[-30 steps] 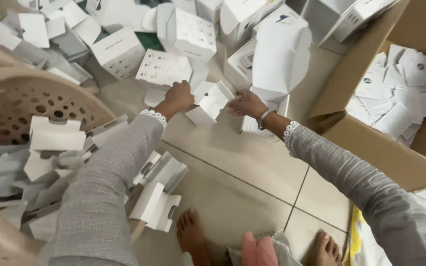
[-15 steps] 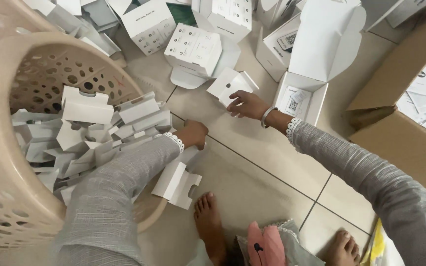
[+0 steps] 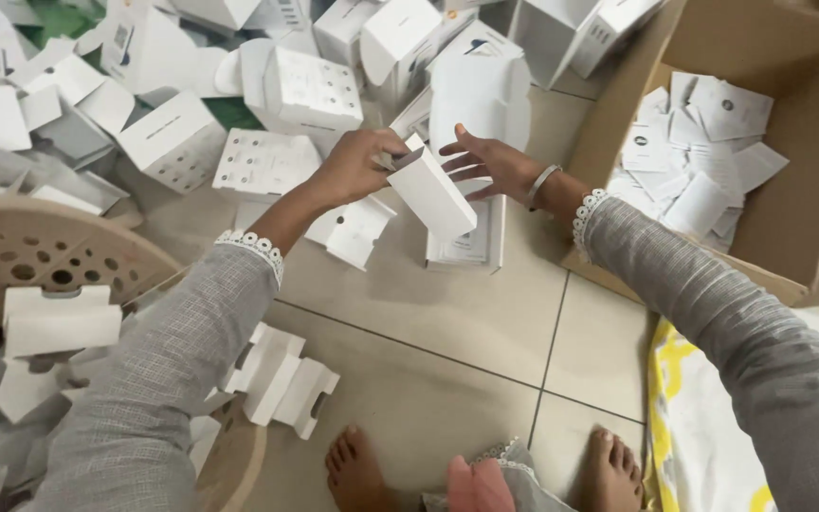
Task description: The person packs leaflets and product documentation into small white electronic device boxes.
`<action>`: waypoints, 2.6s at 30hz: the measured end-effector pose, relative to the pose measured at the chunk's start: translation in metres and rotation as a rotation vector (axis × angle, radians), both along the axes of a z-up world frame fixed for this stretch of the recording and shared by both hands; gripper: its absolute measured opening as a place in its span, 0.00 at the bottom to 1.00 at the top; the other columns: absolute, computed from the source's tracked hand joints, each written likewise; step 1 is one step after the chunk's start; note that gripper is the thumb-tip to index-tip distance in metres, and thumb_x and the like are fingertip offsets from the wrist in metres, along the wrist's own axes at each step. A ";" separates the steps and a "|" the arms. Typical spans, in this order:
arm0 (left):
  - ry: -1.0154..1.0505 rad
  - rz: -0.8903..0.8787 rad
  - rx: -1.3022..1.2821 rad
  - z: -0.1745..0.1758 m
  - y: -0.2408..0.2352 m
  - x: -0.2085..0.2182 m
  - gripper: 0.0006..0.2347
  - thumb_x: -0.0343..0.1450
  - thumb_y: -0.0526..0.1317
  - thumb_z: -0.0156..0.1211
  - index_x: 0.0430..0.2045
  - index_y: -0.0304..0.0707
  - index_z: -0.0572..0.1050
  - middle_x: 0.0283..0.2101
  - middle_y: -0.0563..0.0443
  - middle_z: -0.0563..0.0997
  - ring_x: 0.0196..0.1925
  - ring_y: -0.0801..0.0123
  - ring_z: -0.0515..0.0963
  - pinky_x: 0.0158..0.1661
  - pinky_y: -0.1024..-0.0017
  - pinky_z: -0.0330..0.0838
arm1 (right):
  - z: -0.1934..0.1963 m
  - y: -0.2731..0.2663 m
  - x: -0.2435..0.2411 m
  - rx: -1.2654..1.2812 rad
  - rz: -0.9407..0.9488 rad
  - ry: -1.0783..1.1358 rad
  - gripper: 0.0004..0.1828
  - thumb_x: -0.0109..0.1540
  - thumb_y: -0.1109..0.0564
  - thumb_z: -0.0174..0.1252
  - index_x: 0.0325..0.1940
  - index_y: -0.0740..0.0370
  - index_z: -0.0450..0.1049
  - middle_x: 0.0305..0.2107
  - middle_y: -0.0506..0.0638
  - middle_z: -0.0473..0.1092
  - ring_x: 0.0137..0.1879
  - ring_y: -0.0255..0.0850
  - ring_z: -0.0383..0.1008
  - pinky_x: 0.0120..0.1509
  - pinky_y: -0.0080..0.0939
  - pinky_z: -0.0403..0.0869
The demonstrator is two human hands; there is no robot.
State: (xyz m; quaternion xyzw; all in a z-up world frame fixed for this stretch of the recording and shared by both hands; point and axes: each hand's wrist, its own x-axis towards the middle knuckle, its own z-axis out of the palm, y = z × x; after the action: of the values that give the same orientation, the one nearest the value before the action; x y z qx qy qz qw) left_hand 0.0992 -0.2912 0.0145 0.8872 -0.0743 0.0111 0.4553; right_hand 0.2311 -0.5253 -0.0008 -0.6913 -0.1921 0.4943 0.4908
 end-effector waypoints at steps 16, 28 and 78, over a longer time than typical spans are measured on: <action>0.576 0.090 -0.955 -0.088 -0.067 0.071 0.13 0.79 0.43 0.54 0.52 0.33 0.73 0.45 0.50 0.81 0.47 0.65 0.81 0.51 0.65 0.79 | 0.040 -0.057 -0.008 0.420 0.034 -1.220 0.27 0.59 0.60 0.71 0.61 0.51 0.74 0.55 0.47 0.74 0.58 0.43 0.77 0.60 0.42 0.79; 0.048 0.558 0.750 -0.149 0.004 0.017 0.22 0.70 0.41 0.67 0.54 0.28 0.68 0.53 0.30 0.73 0.54 0.44 0.75 0.48 0.50 0.74 | -0.052 -0.017 -0.014 -0.307 0.271 -1.384 0.23 0.55 0.48 0.70 0.50 0.56 0.76 0.42 0.51 0.73 0.55 0.50 0.71 0.54 0.52 0.74; 0.031 0.416 0.650 -0.061 0.031 0.016 0.07 0.69 0.33 0.61 0.30 0.23 0.73 0.31 0.29 0.79 0.36 0.38 0.81 0.38 0.50 0.76 | -0.097 0.019 0.007 -0.234 0.011 -0.812 0.30 0.65 0.33 0.58 0.46 0.65 0.74 0.40 0.60 0.77 0.45 0.50 0.78 0.52 0.49 0.76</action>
State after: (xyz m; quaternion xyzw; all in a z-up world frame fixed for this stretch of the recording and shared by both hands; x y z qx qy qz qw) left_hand 0.1154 -0.2598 -0.0465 0.9814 0.1144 0.0657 0.1393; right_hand 0.2383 -0.5065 -0.0980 -0.8801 -0.3161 0.2026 0.2907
